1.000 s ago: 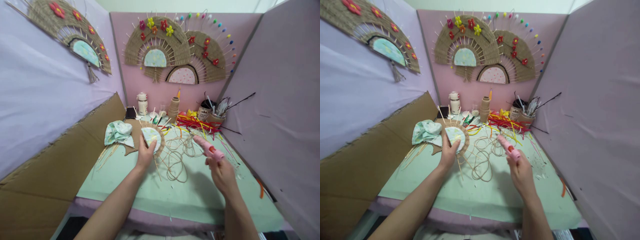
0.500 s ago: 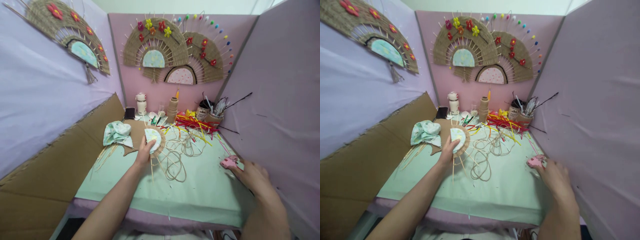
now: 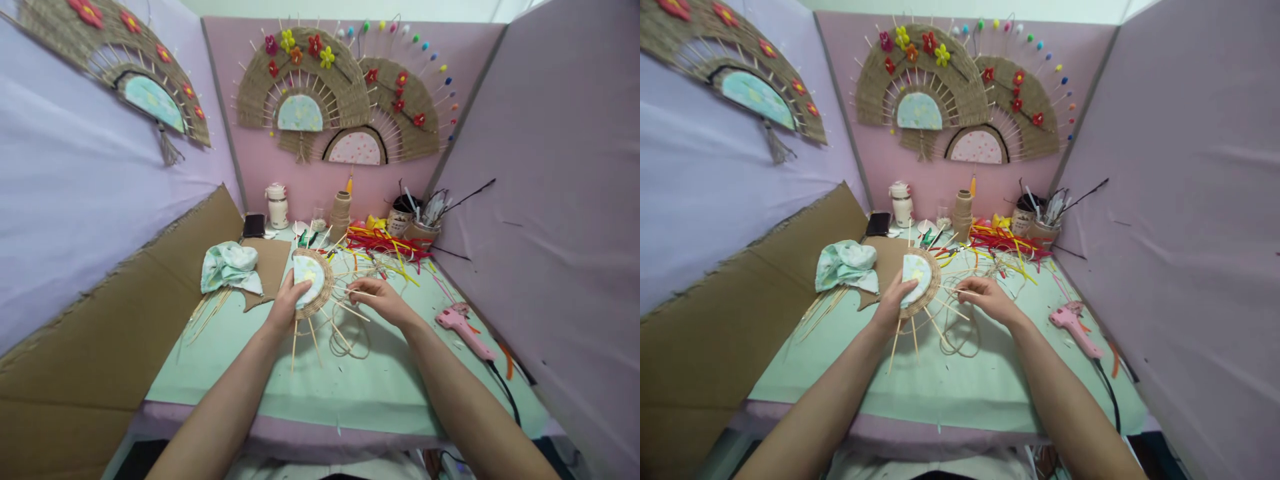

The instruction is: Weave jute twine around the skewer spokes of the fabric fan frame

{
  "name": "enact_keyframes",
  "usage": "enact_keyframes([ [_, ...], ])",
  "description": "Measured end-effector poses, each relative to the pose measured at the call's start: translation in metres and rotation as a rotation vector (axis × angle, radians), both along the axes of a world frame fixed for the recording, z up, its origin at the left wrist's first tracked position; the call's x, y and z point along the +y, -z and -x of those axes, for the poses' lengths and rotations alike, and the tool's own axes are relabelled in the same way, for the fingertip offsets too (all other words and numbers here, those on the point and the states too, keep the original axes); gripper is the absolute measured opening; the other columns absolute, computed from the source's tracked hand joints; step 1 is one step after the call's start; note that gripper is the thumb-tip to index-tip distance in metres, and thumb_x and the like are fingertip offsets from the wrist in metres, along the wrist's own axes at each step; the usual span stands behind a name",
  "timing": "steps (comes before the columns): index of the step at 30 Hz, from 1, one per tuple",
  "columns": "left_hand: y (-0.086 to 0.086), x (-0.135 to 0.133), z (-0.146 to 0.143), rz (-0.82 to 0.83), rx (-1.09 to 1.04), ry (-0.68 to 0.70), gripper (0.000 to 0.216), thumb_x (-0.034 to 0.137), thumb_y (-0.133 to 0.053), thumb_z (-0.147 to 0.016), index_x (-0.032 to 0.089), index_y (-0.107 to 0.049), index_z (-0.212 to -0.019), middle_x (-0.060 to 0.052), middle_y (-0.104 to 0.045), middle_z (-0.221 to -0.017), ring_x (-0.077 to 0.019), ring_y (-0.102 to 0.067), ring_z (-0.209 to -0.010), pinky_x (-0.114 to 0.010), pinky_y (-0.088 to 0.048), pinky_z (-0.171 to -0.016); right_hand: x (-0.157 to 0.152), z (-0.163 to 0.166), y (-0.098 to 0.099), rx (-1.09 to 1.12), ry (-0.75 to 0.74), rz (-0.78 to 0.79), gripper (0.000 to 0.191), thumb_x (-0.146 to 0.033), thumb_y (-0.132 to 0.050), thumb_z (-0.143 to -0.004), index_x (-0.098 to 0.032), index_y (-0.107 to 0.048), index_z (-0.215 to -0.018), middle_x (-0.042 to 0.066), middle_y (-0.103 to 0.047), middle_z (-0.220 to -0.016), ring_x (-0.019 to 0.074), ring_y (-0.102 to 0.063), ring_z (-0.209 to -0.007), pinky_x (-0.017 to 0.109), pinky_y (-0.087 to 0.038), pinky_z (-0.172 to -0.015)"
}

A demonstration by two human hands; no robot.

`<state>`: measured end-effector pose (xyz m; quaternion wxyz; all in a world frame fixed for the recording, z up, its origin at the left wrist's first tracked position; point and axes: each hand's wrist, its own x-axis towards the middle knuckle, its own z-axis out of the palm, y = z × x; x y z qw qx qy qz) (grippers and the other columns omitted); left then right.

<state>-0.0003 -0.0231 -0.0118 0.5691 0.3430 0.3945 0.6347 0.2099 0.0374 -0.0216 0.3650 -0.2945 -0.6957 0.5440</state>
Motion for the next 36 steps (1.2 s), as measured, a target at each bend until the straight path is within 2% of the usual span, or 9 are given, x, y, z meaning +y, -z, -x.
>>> enact_keyframes([
  [3,0.0021,0.0,-0.0006,-0.014,0.026,0.028,0.051,0.03,-0.07,-0.067,0.018,-0.057,-0.114,-0.006,-0.068,-0.106,-0.022,-0.064,-0.094,-0.03,-0.05,-0.079,-0.004,-0.0012,0.008,0.1,0.058,0.081,0.025,-0.041,-0.072,-0.071,-0.017,-0.066,-0.07,-0.001,-0.059,-0.066,0.0117,-0.051,-0.062,0.027,-0.041,-0.064],
  [14,0.0066,0.0013,-0.0012,0.003,0.057,0.085,0.051,0.031,-0.072,-0.065,0.018,-0.056,-0.112,-0.004,-0.069,-0.1,-0.0192,-0.064,-0.087,-0.027,-0.048,-0.075,-0.0071,0.0043,0.0083,0.216,0.087,0.185,0.033,-0.049,-0.072,-0.066,-0.018,-0.063,-0.071,-0.002,-0.05,-0.065,0.0112,-0.045,-0.059,0.026,-0.037,-0.058],
  [23,0.005,0.0001,-0.0011,-0.011,0.082,0.095,0.048,0.03,-0.071,-0.067,0.018,-0.056,-0.111,-0.004,-0.068,-0.098,-0.0181,-0.063,-0.085,-0.027,-0.047,-0.074,-0.0099,0.0056,0.0056,0.187,0.059,0.211,0.028,-0.044,-0.069,-0.072,-0.017,-0.061,-0.069,-0.003,-0.049,-0.064,0.0101,-0.043,-0.059,0.025,-0.034,-0.058],
  [36,0.0054,-0.0002,-0.0017,-0.018,0.086,0.098,0.049,0.03,-0.072,-0.066,0.017,-0.056,-0.111,-0.004,-0.067,-0.097,-0.0177,-0.062,-0.083,-0.026,-0.047,-0.073,-0.0073,0.0043,0.0092,0.097,0.04,0.254,0.016,-0.027,-0.061,-0.073,-0.016,-0.057,-0.062,-0.005,-0.049,-0.057,0.009,-0.039,-0.053,0.024,-0.028,-0.055],
])
